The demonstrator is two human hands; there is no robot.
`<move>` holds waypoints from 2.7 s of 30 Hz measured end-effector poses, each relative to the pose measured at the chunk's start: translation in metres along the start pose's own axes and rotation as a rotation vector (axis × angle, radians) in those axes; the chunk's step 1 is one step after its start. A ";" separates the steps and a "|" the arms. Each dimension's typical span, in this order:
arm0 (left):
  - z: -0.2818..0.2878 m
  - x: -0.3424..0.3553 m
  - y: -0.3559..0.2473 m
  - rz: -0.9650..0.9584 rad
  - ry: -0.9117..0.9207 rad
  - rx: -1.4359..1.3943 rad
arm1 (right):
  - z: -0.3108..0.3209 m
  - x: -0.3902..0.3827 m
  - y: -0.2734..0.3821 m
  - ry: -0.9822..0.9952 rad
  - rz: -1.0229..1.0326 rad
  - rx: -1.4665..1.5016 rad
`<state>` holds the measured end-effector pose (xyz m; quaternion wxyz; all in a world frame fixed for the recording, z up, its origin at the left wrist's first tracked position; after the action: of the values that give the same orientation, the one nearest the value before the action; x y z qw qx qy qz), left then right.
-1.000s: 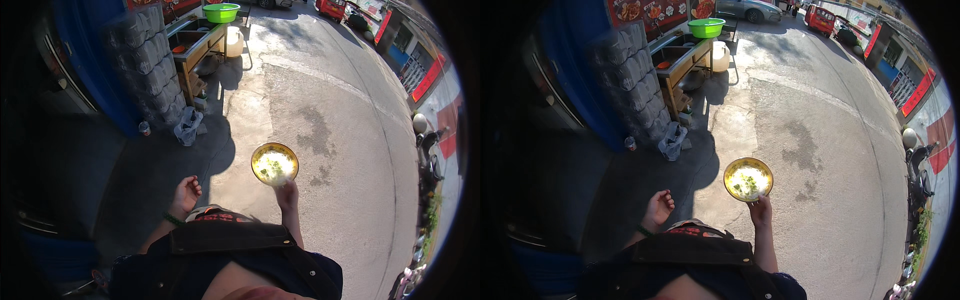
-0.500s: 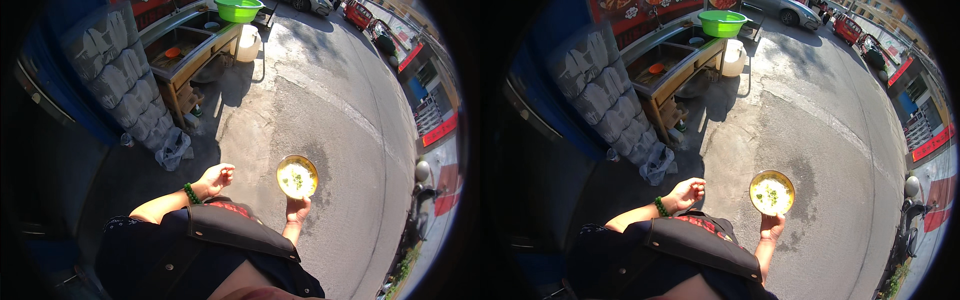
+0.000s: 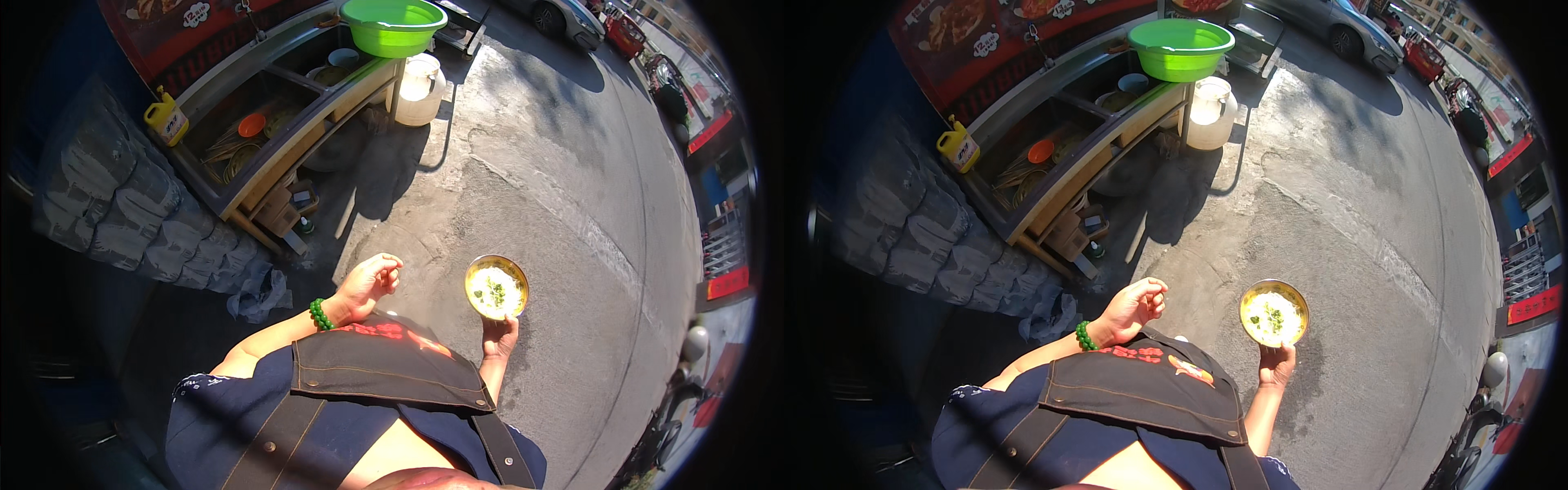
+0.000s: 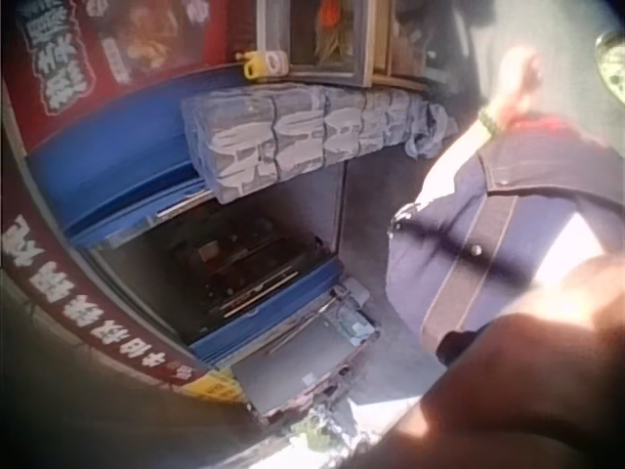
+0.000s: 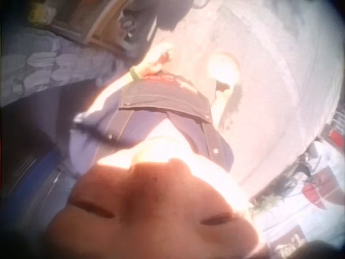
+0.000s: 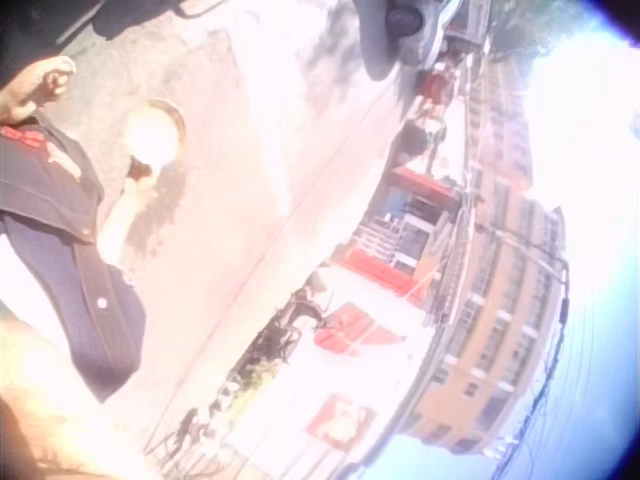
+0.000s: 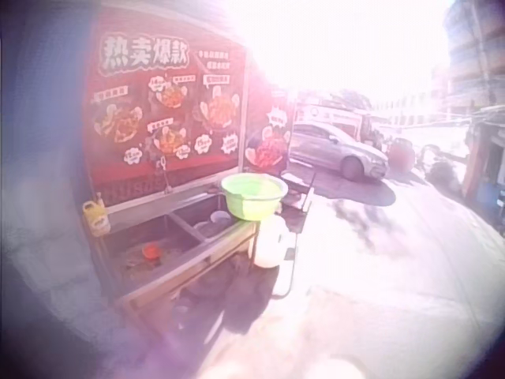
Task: The person carries a bowl of noodles outside, places it on a table, then returns inside to handle a power strip and cord. They later pick up a pot and transfer its contents into a smaller container on the counter.
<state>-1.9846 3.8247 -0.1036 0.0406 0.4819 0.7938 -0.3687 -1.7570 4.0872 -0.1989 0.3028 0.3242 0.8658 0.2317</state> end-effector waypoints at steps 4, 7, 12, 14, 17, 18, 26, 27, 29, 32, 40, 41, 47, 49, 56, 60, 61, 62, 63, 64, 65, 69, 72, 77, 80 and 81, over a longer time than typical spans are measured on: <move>-0.008 0.077 -0.045 0.002 -0.098 -0.030 | -0.129 0.162 0.008 0.197 -0.080 0.095; 0.008 0.143 -0.054 0.153 -0.161 -0.137 | -0.202 0.264 0.000 0.307 -0.057 0.074; 0.041 0.290 -0.152 0.002 -0.211 -0.131 | -0.251 0.415 -0.050 0.171 -0.138 0.053; 0.047 0.337 -0.190 -0.039 -0.300 -0.175 | -0.258 0.470 -0.067 0.045 -0.189 0.066; 0.026 0.402 -0.248 -0.120 -0.240 -0.108 | -0.270 0.546 -0.076 -0.171 -0.229 0.105; 0.016 0.419 -0.262 -0.121 -0.218 -0.080 | -0.286 0.573 -0.072 -0.145 -0.217 0.088; 0.033 0.530 -0.327 -0.101 -0.466 -0.055 | -0.455 0.867 -0.044 0.158 -0.016 -0.450; 0.040 0.543 -0.332 -0.127 -0.532 -0.099 | -0.478 0.912 -0.052 0.195 -0.006 -0.499; 0.048 0.572 -0.339 -0.159 -0.641 -0.266 | -0.527 0.999 -0.076 0.301 0.043 -0.622; 0.044 0.601 -0.344 -0.163 -0.785 -0.386 | -0.596 1.103 -0.115 0.335 0.310 -1.205; 0.019 0.671 -0.341 -0.098 -0.831 -0.543 | -0.698 1.200 -0.233 0.920 0.726 -2.089; 0.020 0.674 -0.340 -0.105 -0.849 -0.546 | -0.696 1.206 -0.244 0.948 0.743 -2.120; 0.020 0.688 -0.328 -0.089 -0.875 -0.597 | -0.638 1.209 -0.314 1.225 0.971 -2.347; 0.018 0.690 -0.324 -0.079 -0.893 -0.620 | -0.618 1.206 -0.334 1.424 0.918 -2.430; 0.012 0.676 -0.321 -0.128 -0.900 -0.596 | -0.607 1.241 -0.224 0.414 0.670 -1.752; 0.009 0.649 -0.322 -0.193 -0.884 -0.612 | -0.491 1.218 -0.145 -0.125 0.100 -1.047; 0.008 0.638 -0.323 -0.232 -0.876 -0.651 | -0.461 1.187 -0.141 -0.162 -0.083 -0.814; 0.008 0.628 -0.323 -0.264 -0.876 -0.648 | -0.443 1.153 -0.136 -0.158 -0.215 -0.757; 0.006 0.619 -0.325 -0.312 -0.809 -0.651 | -0.433 1.110 -0.141 -0.095 -0.399 -0.674; 0.008 0.609 -0.323 -0.329 -0.799 -0.666 | -0.426 1.062 -0.146 -0.057 -0.558 -0.669; 0.009 0.596 -0.320 -0.346 -0.780 -0.683 | -0.418 1.005 -0.156 -0.059 -0.783 -0.668; 0.028 0.543 -0.304 -0.462 -0.729 -0.696 | -0.463 0.781 -0.216 0.393 -1.214 -0.571; 0.045 0.483 -0.286 -0.553 -0.706 -0.758 | -0.520 0.671 -0.263 0.668 -1.314 -0.714; 0.075 0.344 -0.237 -0.798 -0.842 -0.847 | -0.653 0.577 -0.370 0.900 -1.178 -0.344; 0.083 0.269 -0.193 -0.938 -0.817 -0.971 | -0.690 0.604 -0.448 0.888 -0.687 -0.746; 0.084 0.248 -0.177 -0.976 -0.842 -1.009 | -0.694 0.614 -0.473 0.884 -0.572 -0.893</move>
<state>-2.2818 3.9081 -0.1725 0.3823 -0.1730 0.9029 -0.0933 -2.7968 4.0532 -0.2190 0.0753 -0.1975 0.7811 0.5875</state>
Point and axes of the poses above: each hand's wrist, its own x-axis towards the middle knuckle, its own z-axis out of the back of the hand, y = z × x, the point moved 9 cm from there along x, towards the middle knuckle
